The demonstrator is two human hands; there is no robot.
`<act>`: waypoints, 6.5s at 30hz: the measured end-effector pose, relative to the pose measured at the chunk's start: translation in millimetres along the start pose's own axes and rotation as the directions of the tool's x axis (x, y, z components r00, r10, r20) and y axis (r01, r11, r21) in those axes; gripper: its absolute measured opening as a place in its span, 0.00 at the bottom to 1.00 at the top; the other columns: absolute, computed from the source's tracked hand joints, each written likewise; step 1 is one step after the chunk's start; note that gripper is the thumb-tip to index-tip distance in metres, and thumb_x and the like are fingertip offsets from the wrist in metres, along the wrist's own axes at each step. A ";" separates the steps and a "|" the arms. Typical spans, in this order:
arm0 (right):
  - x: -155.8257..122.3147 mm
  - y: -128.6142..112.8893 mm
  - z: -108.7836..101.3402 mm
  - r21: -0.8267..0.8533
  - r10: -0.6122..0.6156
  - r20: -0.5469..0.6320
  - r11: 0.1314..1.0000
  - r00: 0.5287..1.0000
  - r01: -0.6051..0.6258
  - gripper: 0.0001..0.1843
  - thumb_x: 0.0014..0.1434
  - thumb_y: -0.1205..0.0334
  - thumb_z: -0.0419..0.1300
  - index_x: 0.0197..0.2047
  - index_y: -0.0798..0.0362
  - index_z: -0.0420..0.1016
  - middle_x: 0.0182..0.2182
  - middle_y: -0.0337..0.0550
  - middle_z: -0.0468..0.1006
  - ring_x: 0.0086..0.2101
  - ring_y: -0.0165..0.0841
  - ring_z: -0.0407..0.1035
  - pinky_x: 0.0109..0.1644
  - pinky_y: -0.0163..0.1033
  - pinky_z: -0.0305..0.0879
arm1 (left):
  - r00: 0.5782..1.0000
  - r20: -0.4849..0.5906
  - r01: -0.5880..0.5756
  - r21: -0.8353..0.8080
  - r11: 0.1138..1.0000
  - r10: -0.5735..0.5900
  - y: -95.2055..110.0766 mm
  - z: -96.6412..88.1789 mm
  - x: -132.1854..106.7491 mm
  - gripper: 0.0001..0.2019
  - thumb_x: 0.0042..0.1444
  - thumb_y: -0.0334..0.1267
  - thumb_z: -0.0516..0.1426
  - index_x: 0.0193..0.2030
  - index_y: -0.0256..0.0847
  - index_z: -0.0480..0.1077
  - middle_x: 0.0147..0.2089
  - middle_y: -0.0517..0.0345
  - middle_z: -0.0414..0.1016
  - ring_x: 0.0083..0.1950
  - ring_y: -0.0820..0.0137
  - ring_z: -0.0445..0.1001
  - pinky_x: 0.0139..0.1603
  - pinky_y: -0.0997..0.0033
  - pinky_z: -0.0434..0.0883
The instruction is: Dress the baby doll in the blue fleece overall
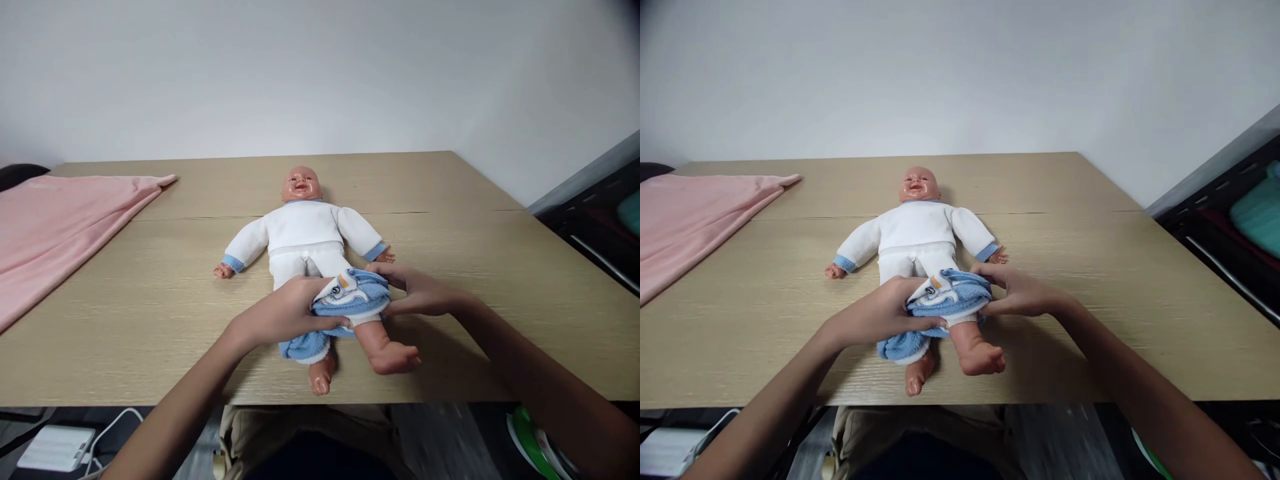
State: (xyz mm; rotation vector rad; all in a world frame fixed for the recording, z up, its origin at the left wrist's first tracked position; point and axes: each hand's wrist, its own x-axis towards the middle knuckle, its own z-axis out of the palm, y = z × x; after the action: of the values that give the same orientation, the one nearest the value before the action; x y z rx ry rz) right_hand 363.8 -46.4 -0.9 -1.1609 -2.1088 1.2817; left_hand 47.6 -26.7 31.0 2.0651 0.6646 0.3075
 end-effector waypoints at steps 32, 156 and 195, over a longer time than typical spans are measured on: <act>73.6 -4.7 30.6 0.035 -0.083 -0.512 0.992 0.855 0.118 0.27 0.76 0.30 0.56 0.41 0.46 0.70 0.36 0.37 0.71 0.39 0.37 0.66 0.50 0.42 0.67 | 0.798 -0.592 0.111 -0.042 0.993 -0.114 -51.9 -19.1 -51.9 0.16 0.74 0.54 0.62 0.51 0.43 0.76 0.53 0.53 0.77 0.59 0.59 0.74 0.61 0.63 0.70; 80.4 21.8 23.2 0.499 0.247 -0.594 0.860 0.766 0.109 0.12 0.68 0.45 0.64 0.43 0.44 0.79 0.37 0.42 0.81 0.41 0.46 0.77 0.47 0.50 0.75 | 0.843 -0.415 -0.186 -0.821 0.540 -0.342 -122.8 -53.2 11.9 0.10 0.53 0.42 0.67 0.37 0.41 0.73 0.34 0.60 0.68 0.36 0.66 0.66 0.37 0.67 0.66; 301.3 -81.0 -2.0 -0.383 -0.345 0.220 0.830 0.913 0.406 0.19 0.63 0.71 0.65 0.57 0.52 0.76 0.55 0.49 0.85 0.50 0.41 0.78 0.52 0.41 0.69 | 0.418 -0.906 -0.321 -0.077 0.944 0.068 -141.0 -37.3 5.1 0.09 0.78 0.47 0.62 0.48 0.45 0.77 0.38 0.60 0.77 0.34 0.71 0.73 0.39 0.70 0.72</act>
State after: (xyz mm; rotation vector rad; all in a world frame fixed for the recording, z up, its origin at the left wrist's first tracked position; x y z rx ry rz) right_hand 158.2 183.0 48.8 -0.7502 -2.6450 0.7633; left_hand -12.8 63.7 -66.3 1.5975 0.9248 1.6541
